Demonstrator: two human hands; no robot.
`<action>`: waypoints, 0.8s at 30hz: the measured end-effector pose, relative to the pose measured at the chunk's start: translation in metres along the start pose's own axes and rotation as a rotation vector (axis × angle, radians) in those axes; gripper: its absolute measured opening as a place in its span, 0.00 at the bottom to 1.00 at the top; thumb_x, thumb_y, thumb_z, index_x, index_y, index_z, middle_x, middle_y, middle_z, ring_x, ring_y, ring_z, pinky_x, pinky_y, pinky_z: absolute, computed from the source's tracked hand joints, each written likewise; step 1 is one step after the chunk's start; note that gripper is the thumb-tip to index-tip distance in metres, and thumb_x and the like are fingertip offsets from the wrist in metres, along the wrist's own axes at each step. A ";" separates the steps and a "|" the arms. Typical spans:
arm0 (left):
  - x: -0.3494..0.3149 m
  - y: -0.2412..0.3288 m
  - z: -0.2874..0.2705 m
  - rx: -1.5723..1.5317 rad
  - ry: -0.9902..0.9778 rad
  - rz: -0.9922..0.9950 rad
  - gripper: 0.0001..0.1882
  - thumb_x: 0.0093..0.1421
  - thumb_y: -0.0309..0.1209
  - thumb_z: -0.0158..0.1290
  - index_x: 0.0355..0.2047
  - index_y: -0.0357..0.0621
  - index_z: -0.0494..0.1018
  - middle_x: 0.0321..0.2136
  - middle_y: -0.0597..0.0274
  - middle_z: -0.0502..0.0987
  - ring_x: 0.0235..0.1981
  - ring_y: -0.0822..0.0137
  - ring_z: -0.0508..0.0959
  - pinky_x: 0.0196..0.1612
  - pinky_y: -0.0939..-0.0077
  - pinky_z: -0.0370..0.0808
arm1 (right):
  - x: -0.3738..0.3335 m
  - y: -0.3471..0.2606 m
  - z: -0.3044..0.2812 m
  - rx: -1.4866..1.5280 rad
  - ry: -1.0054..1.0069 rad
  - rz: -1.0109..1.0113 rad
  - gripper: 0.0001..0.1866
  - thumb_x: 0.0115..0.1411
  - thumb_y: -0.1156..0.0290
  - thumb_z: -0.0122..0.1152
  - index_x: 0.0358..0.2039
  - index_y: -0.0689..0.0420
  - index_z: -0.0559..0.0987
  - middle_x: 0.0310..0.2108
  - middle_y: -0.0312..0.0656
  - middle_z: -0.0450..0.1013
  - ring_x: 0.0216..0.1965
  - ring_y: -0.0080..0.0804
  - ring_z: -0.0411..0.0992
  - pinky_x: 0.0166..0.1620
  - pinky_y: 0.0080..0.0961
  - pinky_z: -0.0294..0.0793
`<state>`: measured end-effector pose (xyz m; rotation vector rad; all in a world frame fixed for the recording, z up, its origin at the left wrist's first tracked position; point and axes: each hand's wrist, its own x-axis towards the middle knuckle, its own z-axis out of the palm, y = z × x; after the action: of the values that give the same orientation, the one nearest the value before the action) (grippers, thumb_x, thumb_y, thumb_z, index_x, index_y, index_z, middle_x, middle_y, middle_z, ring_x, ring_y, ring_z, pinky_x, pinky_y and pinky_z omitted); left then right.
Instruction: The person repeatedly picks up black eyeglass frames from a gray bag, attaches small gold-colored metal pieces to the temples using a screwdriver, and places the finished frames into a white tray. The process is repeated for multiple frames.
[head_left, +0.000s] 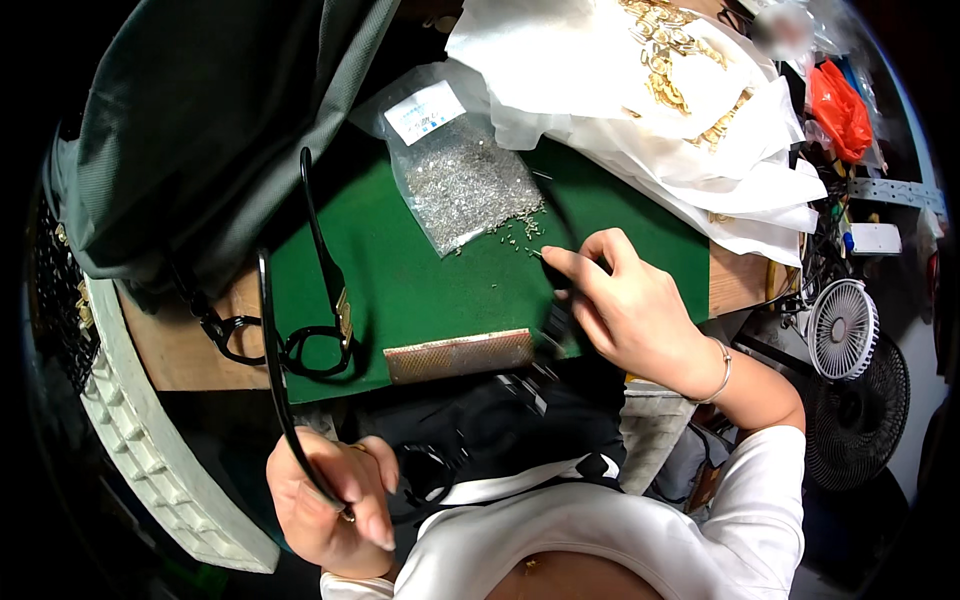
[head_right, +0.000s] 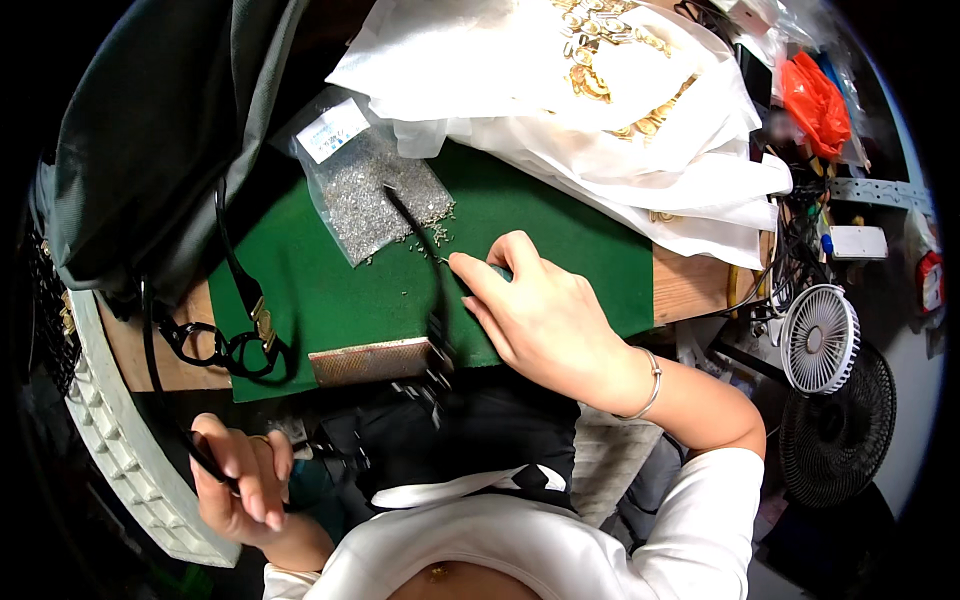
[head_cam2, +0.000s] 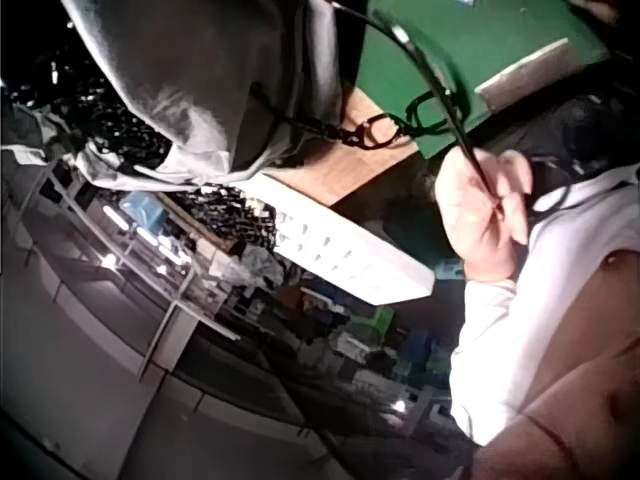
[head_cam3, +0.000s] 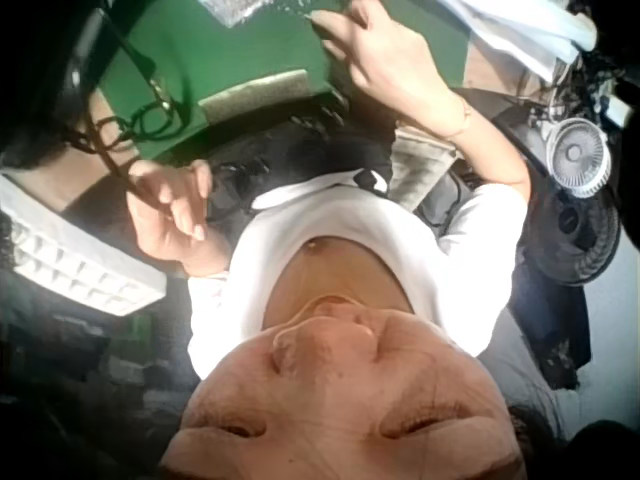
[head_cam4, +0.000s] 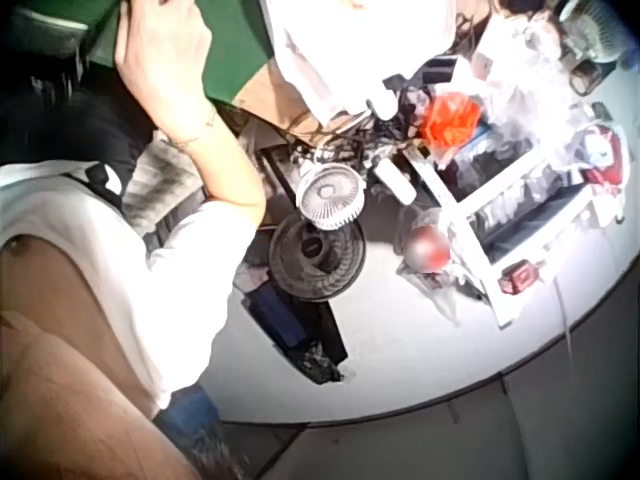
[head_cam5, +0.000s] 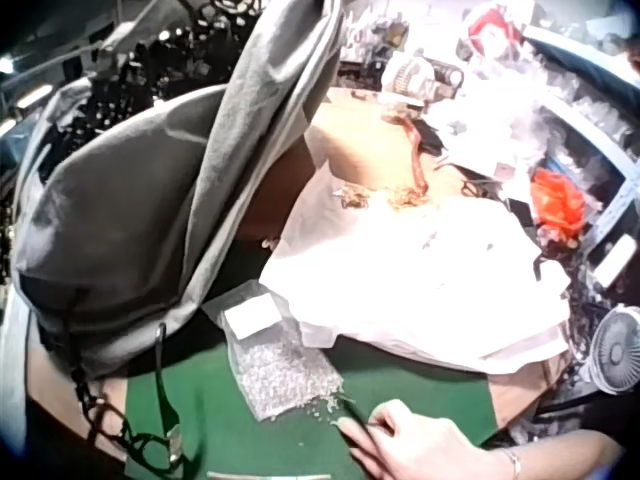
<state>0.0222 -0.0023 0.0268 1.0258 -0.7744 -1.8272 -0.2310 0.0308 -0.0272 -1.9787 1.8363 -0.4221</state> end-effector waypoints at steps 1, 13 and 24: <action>0.000 -0.002 -0.003 -0.149 -0.069 -0.078 0.17 0.54 0.40 0.51 0.21 0.39 0.62 0.04 0.65 0.63 0.03 0.75 0.63 0.20 0.79 0.63 | 0.002 -0.002 0.000 -0.016 0.060 -0.017 0.14 0.49 0.75 0.56 0.38 0.59 0.70 0.29 0.45 0.62 0.22 0.37 0.69 0.22 0.30 0.69; 0.020 -0.045 0.007 -0.409 -0.396 -0.409 0.14 0.62 0.34 0.35 0.40 0.35 0.61 0.11 0.66 0.66 0.05 0.76 0.63 0.23 0.78 0.62 | 0.006 0.001 0.010 -0.145 0.080 -0.066 0.20 0.42 0.76 0.54 0.39 0.56 0.71 0.26 0.42 0.61 0.19 0.32 0.66 0.19 0.26 0.68; 0.025 -0.056 -0.008 -0.663 -0.385 -0.568 0.20 0.65 0.37 0.27 0.49 0.38 0.59 0.12 0.73 0.62 0.07 0.81 0.61 0.24 0.83 0.61 | 0.010 -0.017 -0.013 0.619 -0.313 0.013 0.13 0.55 0.75 0.48 0.43 0.58 0.68 0.28 0.43 0.64 0.19 0.32 0.66 0.22 0.22 0.68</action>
<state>0.0004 -0.0021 -0.0312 0.4751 -0.0285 -2.5670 -0.2218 0.0209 -0.0082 -1.5043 1.3161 -0.5589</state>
